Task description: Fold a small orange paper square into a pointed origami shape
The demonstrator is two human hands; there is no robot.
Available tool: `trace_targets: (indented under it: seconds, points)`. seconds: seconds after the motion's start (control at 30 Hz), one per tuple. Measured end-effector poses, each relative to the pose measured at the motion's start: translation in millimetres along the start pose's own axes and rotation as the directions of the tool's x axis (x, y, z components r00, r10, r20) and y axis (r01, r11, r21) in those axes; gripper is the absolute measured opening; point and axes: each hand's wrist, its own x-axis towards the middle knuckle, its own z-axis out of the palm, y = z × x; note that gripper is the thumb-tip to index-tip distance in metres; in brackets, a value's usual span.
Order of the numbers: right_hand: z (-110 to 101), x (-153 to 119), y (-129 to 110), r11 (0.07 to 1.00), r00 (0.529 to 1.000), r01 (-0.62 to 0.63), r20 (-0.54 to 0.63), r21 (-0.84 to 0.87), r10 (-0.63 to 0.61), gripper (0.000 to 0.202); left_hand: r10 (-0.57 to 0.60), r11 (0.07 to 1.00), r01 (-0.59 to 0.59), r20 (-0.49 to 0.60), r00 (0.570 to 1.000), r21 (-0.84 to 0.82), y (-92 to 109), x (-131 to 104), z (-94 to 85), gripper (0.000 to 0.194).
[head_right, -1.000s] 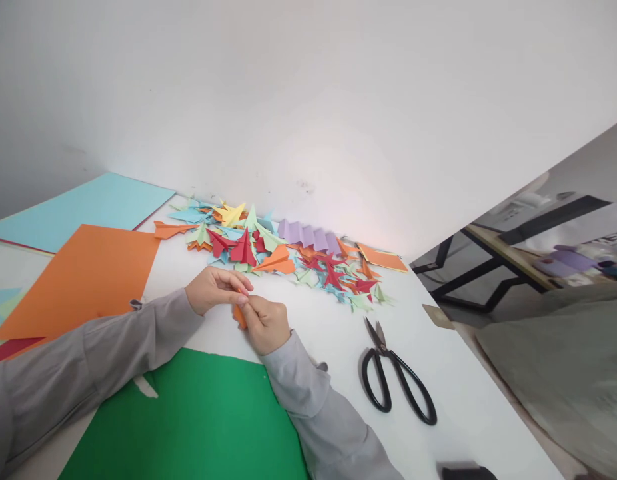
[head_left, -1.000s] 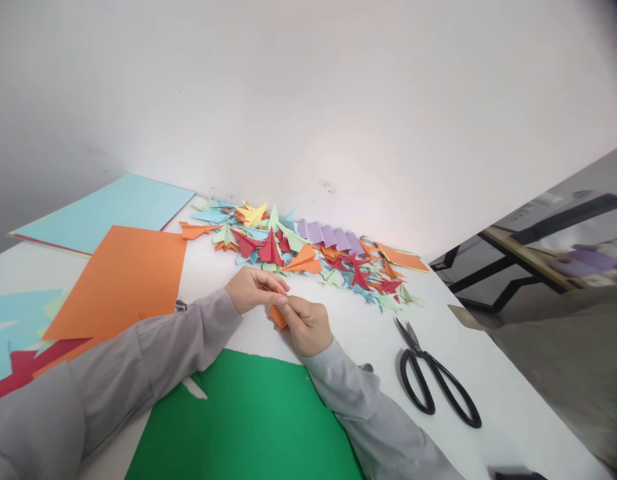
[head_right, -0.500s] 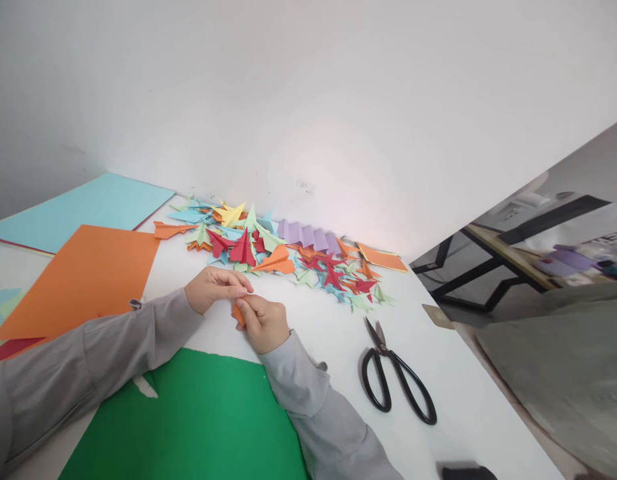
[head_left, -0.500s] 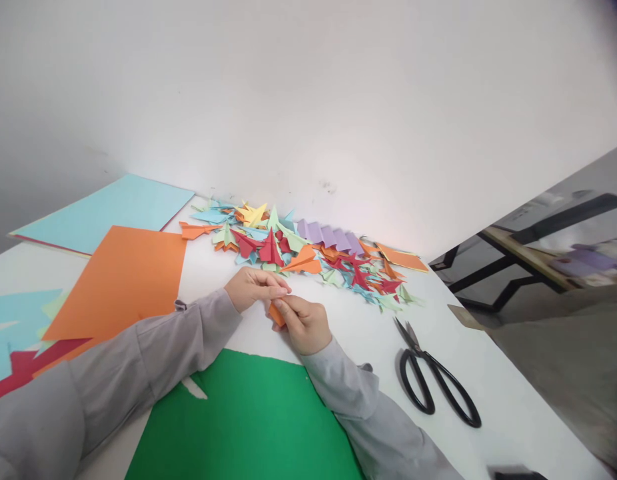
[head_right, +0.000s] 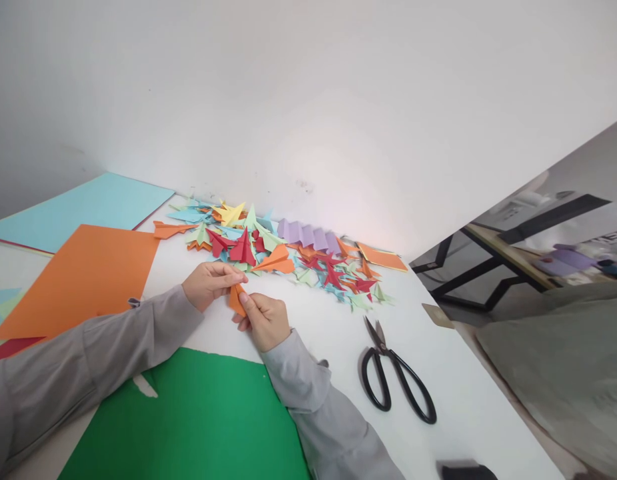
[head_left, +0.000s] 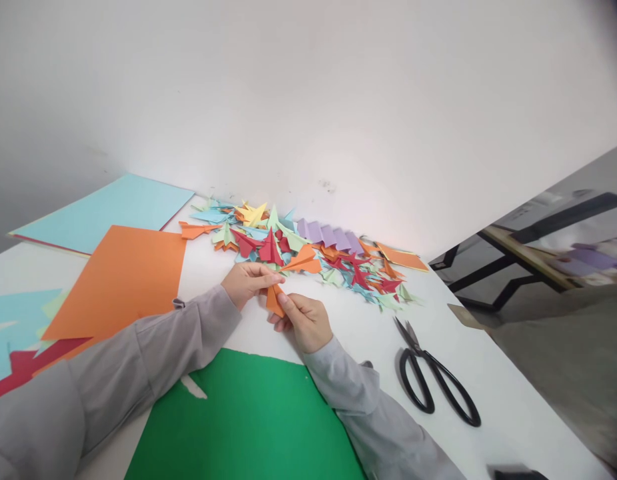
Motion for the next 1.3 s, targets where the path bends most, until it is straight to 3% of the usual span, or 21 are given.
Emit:
trace_targets:
  seconds: [0.2, 0.33, 0.47, 0.57, 0.7, 0.83, 1.03, 1.13, 1.2, 1.3]
  points:
    - [-0.4, 0.1, -2.7, 0.998, 1.0, -0.011, -0.005, 0.054, 0.012, 0.046, 0.044, 0.968, -0.079, 0.15, 0.988, 0.239, -0.8, -0.8, -3.7, 0.024]
    - [-0.3, 1.3, -2.9, 0.994, 0.999, -0.037, 0.004, 0.104, 0.036, 0.056, 0.047, 0.956, -0.077, 0.112, 0.993, 0.283, -0.3, -0.2, -5.6, 0.028]
    - [0.3, 1.8, -2.7, 0.996, 0.999, -0.047, 0.004, 0.081, 0.047, 0.047, 0.098, 0.936, -0.124, 0.093, 0.991, 0.328, -2.0, 1.0, -6.7, 0.026]
    - [0.2, 3.0, -2.2, 0.995, 0.999, -0.046, -0.018, 0.093, 0.048, 0.042, 0.094, 0.958, -0.107, 0.062, 0.994, 0.265, -4.8, 2.5, -6.3, 0.026]
    - [0.7, 5.5, -0.7, 0.977, 0.998, -0.058, -0.012, 0.204, 0.061, 0.029, 0.037, 0.999, -0.037, -0.045, 0.998, 0.014, -6.5, 3.5, -2.8, 0.028]
    - [1.9, 6.7, -1.2, 0.977, 0.999, -0.037, 0.036, 0.209, 0.031, 0.022, -0.005, 0.997, 0.003, -0.028, 1.0, -0.072, -3.6, 2.1, 0.6, 0.029]
    - [-1.6, 10.7, 0.3, 0.941, 0.979, 0.0, -0.19, 0.338, 0.068, 0.023, 0.025, 0.998, -0.022, -0.047, 0.999, 0.054, -4.2, 1.8, -0.4, 0.029]
    - [-4.6, 12.8, 2.5, 0.936, 0.951, 0.058, -0.305, 0.347, 0.055, 0.024, 0.056, 0.976, -0.069, 0.067, 0.996, 0.205, -5.7, 0.5, -0.1, 0.027]
    - [-5.5, 13.0, 3.4, 0.938, 0.949, 0.07, -0.312, 0.339, 0.041, 0.025, 0.067, 0.965, -0.098, 0.132, 0.989, 0.244, -6.1, -0.5, 0.3, 0.027]
    - [-4.4, 11.9, 3.7, 0.936, 0.967, 0.073, -0.253, 0.343, 0.017, 0.028, 0.057, 0.962, -0.085, 0.112, 0.992, 0.26, -6.1, -0.4, -0.4, 0.026]
